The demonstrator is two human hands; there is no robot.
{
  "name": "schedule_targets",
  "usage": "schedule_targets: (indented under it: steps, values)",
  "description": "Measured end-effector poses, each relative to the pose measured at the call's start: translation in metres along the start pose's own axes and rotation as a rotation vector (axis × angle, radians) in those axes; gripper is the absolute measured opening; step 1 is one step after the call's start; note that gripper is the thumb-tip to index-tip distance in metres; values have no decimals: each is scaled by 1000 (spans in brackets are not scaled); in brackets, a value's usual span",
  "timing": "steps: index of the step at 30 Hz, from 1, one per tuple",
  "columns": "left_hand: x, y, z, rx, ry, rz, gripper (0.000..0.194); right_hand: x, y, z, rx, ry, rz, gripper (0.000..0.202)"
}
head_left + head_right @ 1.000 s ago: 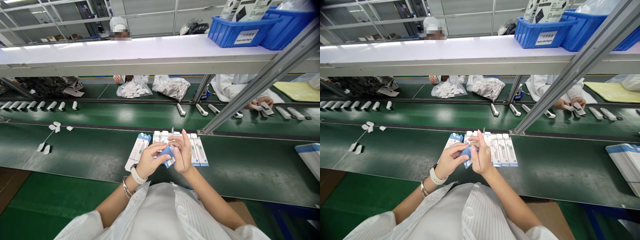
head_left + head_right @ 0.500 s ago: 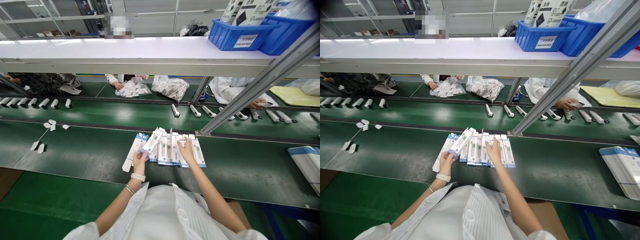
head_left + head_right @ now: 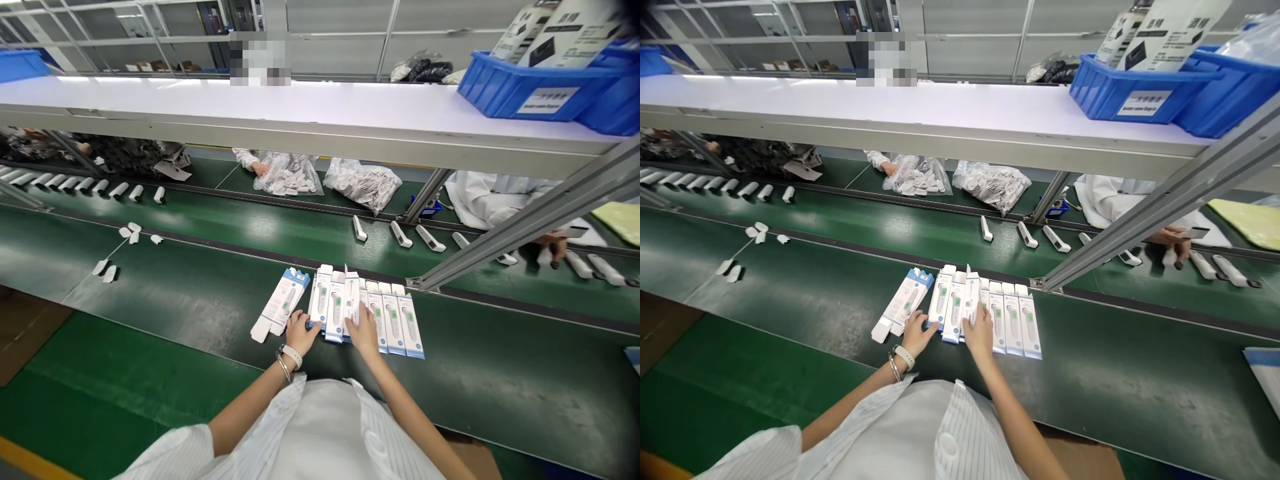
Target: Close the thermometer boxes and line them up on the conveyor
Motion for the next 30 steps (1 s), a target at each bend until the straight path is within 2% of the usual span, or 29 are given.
schedule_targets:
  steps: [5, 8, 11, 14, 18, 22, 26, 30]
  values:
    - [-5, -4, 5, -59, -188, -44, 37, 3, 12, -24, 133, 169, 35, 55]
    - [-9, -3, 6, -81, -260, -60, 41, 5, 16, -23, 119, 263, 25, 49]
    - [-10, 0, 7, -103, -316, -54, 44, 3, 18, -16, 122, 227, -27, 45]
    - [4, -7, 7, -103, -367, 29, 50, 3, 20, -8, 135, 141, -19, 43]
    - [37, -38, -8, -2, -447, 199, 78, 13, 22, 2, 148, 52, 98, 42]
    - [47, -65, -32, 66, -514, 144, 100, 22, 20, 13, 126, -12, 135, 42]
    - [48, -72, -41, 77, -518, 124, 97, 26, 13, 24, 64, -51, 147, 42]
    - [65, -61, -27, 52, -481, 157, 90, 33, 9, 17, 17, -131, 192, 45]
Point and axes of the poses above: each hand's wrist, its own y-axis away from the middle knuckle, its own x-axis out of the back of the hand, z = x × y, the point moved 5 cm from there along -y, towards the middle knuckle, and after that the axes turned 9 degrees about x, right-handed, at the moved point
